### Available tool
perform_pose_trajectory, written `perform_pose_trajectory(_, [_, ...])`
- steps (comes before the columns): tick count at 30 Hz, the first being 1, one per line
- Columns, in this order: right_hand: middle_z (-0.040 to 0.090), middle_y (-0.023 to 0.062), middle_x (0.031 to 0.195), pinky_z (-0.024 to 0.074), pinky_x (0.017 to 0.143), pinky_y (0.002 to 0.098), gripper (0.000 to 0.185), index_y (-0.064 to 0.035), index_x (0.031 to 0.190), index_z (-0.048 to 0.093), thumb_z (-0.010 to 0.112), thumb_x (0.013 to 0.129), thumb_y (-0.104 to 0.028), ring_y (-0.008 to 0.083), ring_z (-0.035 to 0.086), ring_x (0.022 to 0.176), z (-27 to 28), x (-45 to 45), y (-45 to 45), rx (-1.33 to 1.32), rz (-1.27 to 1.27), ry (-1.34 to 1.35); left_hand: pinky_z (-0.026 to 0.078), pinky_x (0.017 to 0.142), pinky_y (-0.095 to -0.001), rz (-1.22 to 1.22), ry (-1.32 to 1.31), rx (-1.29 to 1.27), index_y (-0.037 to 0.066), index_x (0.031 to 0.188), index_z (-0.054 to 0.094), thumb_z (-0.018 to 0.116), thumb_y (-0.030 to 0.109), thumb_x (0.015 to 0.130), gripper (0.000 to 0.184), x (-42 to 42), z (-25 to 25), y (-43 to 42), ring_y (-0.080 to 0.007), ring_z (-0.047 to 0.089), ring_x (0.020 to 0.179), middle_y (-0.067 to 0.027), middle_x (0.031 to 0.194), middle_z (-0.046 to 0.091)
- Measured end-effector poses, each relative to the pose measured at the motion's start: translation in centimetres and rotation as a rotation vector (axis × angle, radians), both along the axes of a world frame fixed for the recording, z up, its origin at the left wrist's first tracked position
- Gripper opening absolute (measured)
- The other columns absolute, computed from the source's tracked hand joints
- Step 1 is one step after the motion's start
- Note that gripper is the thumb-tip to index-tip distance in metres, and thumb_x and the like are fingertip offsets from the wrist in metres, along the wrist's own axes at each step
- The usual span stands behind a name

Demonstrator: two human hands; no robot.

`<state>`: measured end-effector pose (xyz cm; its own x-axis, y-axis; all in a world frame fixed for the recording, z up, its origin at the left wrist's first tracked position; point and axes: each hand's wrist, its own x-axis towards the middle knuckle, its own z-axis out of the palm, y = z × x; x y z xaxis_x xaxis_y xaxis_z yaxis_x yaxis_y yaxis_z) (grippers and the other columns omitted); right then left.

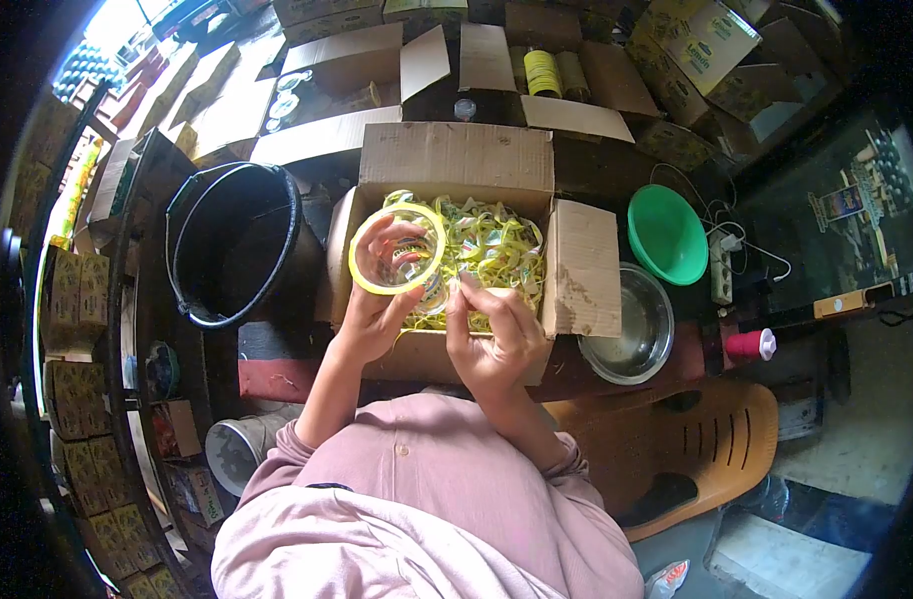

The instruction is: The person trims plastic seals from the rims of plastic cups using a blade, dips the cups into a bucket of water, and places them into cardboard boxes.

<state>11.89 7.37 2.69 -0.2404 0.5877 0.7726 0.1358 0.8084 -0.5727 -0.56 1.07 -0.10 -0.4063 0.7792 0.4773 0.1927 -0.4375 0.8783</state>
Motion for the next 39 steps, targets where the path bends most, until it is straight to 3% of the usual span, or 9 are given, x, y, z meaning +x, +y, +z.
perform_pose_trajectory(16, [0.062, 0.0063, 0.072, 0.0492, 0.056, 0.0267, 0.019, -0.0049, 0.081, 0.063, 0.069, 0.065, 0.002, 0.0171, 0.061, 0.060, 0.2, -0.5, 0.4, 0.077, -0.078, -0.025, 0.037, 0.093, -0.0370, 0.146, 0.190, -0.082, 0.002, 0.128, 0.019, 0.065, 0.003, 0.073, 0.072, 1.1, 0.2, -0.2, -0.0260, 0.043, 0.112, -0.0170, 0.118, 0.039])
perform_pose_trajectory(21, [0.062, 0.0076, 0.072, 0.0489, 0.057, 0.0268, 0.016, -0.0031, 0.081, 0.062, 0.067, 0.067, 0.002, 0.0169, 0.061, 0.060, 0.7, -0.1, 1.5, -0.007, -0.026, -0.068, 0.037, 0.094, -0.0360, 0.062, 0.203, -0.102, 0.001, 0.128, 0.019, 0.065, 0.003, 0.073, 0.071, 1.3, 0.2, -0.5, -0.0259, 0.045, 0.109, -0.0169, 0.116, 0.041])
perform_pose_trajectory(24, [0.058, 0.0062, 0.066, 0.0438, 0.053, 0.0215, 0.018, 0.0001, 0.080, 0.062, 0.065, 0.064, 0.009, 0.0118, 0.056, 0.058, -0.1, -0.3, 1.9, -0.107, 0.038, 0.054, 0.036, 0.094, -0.0361, 0.024, 0.181, -0.088, 0.001, 0.129, 0.018, 0.064, 0.003, 0.074, 0.071, 1.4, 0.1, -0.4, -0.0255, 0.044, 0.110, -0.0167, 0.117, 0.040])
perform_pose_trajectory(27, [0.058, 0.0062, 0.066, 0.0444, 0.054, 0.0221, 0.017, 0.0014, 0.080, 0.060, 0.064, 0.065, 0.010, 0.0113, 0.055, 0.058, -0.2, 0.1, 1.6, -0.111, 0.037, 0.059, 0.035, 0.094, -0.0363, 0.000, 0.145, -0.070, 0.002, 0.130, 0.017, 0.063, 0.003, 0.075, 0.071, 1.1, 0.2, -0.1, -0.0250, 0.043, 0.111, -0.0163, 0.118, 0.040])
perform_pose_trajectory(39, [0.061, 0.0079, 0.071, 0.0481, 0.056, 0.0255, 0.018, -0.0026, 0.083, 0.063, 0.068, 0.066, 0.003, 0.0173, 0.060, 0.061, -0.6, 0.6, 0.7, 0.035, -0.034, -0.006, 0.035, 0.095, -0.0362, -0.032, 0.104, -0.059, 0.003, 0.131, 0.019, 0.063, 0.003, 0.076, 0.071, 0.8, 0.4, -0.1, -0.0246, 0.043, 0.111, -0.0153, 0.117, 0.040])
